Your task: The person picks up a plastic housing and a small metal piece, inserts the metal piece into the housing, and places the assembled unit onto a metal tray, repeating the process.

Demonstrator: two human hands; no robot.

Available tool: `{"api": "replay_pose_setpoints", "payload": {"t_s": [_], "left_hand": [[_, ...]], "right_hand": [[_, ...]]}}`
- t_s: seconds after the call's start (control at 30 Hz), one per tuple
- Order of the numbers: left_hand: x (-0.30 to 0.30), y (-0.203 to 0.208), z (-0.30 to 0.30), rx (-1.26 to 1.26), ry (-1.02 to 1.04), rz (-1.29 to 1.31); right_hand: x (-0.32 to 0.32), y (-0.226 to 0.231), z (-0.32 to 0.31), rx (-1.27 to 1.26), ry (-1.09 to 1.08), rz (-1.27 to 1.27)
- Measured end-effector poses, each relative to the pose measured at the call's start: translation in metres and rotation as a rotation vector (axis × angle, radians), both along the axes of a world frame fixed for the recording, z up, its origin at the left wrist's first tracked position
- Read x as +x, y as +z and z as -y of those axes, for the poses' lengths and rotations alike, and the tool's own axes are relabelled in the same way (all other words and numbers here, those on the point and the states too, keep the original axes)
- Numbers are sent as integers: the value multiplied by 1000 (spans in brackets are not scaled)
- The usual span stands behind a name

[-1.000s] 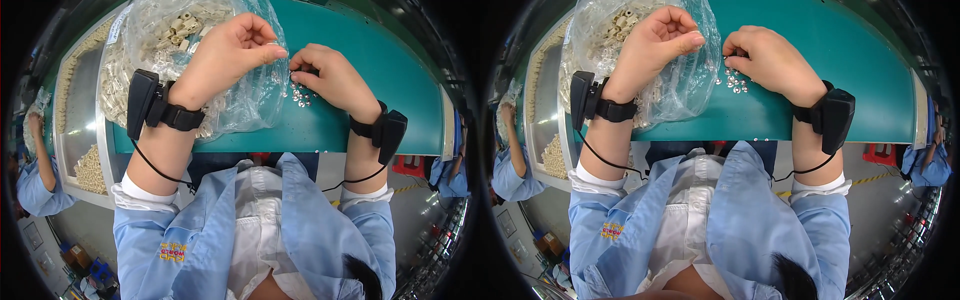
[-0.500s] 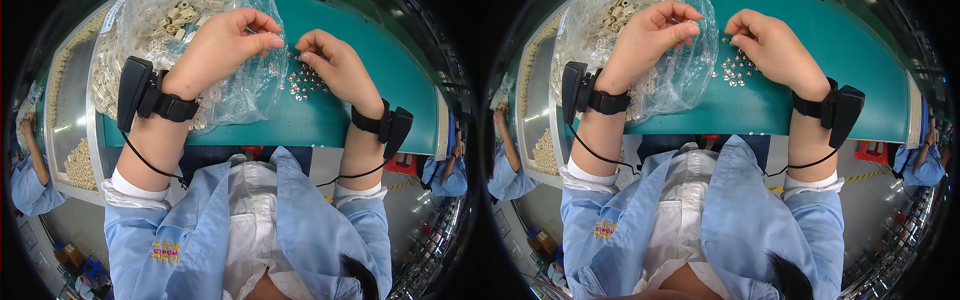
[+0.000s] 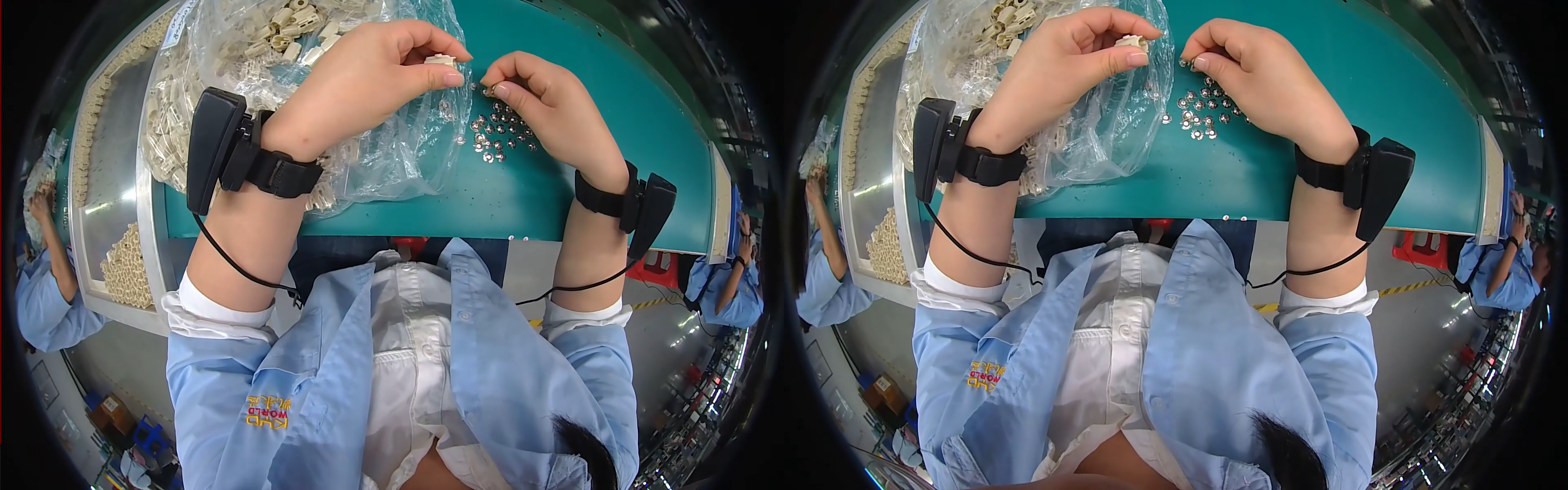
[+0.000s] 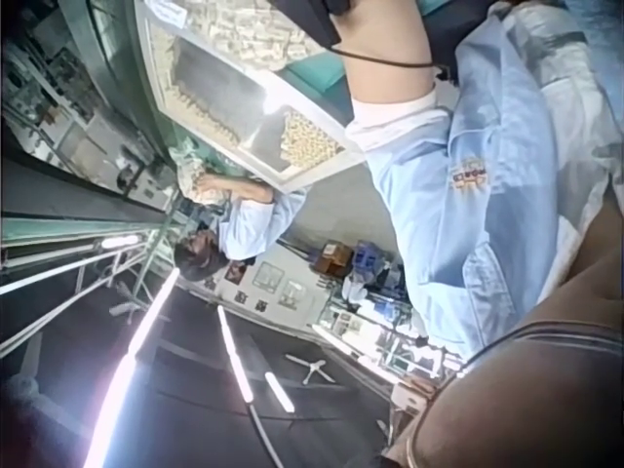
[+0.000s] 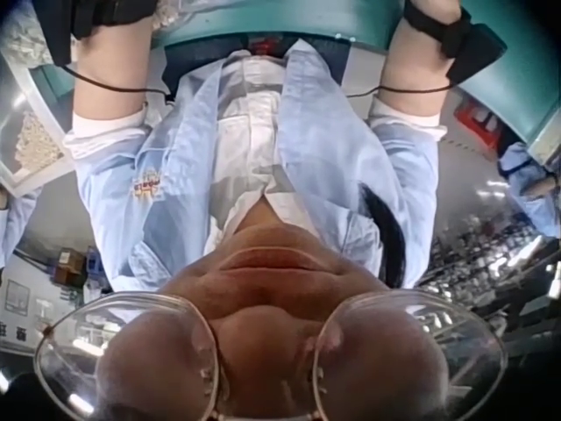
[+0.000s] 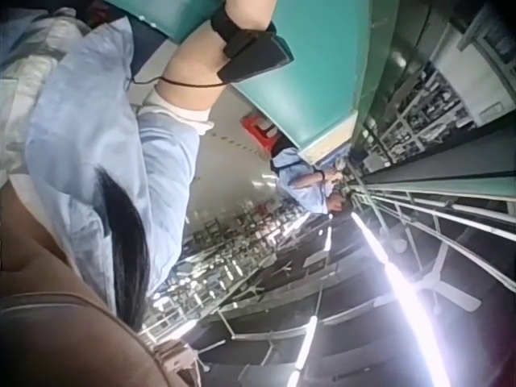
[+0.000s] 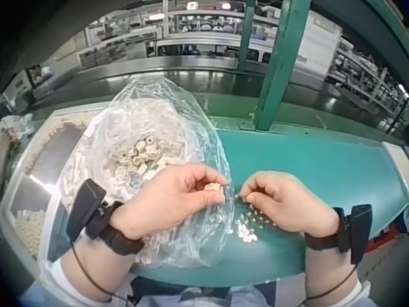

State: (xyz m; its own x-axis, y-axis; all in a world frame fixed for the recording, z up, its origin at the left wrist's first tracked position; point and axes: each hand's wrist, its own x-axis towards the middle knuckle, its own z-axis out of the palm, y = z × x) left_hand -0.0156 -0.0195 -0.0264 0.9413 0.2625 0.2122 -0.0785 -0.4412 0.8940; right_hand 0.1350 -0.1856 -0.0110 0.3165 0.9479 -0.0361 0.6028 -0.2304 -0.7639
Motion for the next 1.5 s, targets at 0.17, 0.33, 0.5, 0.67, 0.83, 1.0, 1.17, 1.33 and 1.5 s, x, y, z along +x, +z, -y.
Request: {"api": "replay_pose_setpoints", "payload": {"t_s": [0.17,0.33,0.5,0.67,0.83,1.0,1.17,1.33,1.5], "left_hand": [[2,6,4,-152,-17,-65],[2,20,9,-352,-47,-241],[0,4,3,-150,-86,-10],[8,-14,0,-322,-136,122],[13,-15,-2,-364,-403,368],[3,14,13,-607,-87,-76],[4,2,5,-399,-244,81],[3,-1,2,-339,-244,43],[3,-3,3,-382,-261,60]], "right_hand": [[0,0,0,-20,7,-3],[2,1,1,-62,-12,-3],[1,-1,2,142,0,-270],[1,2,5,231,36,-502],[0,-2,3,286,-8,-458],[-7,-1,0,329,-51,-435],[-14,0,-4,348,-21,-466],[-16,-3,-5,310,-25,-451],[-18,-12,-9,403,17,-425]]}}
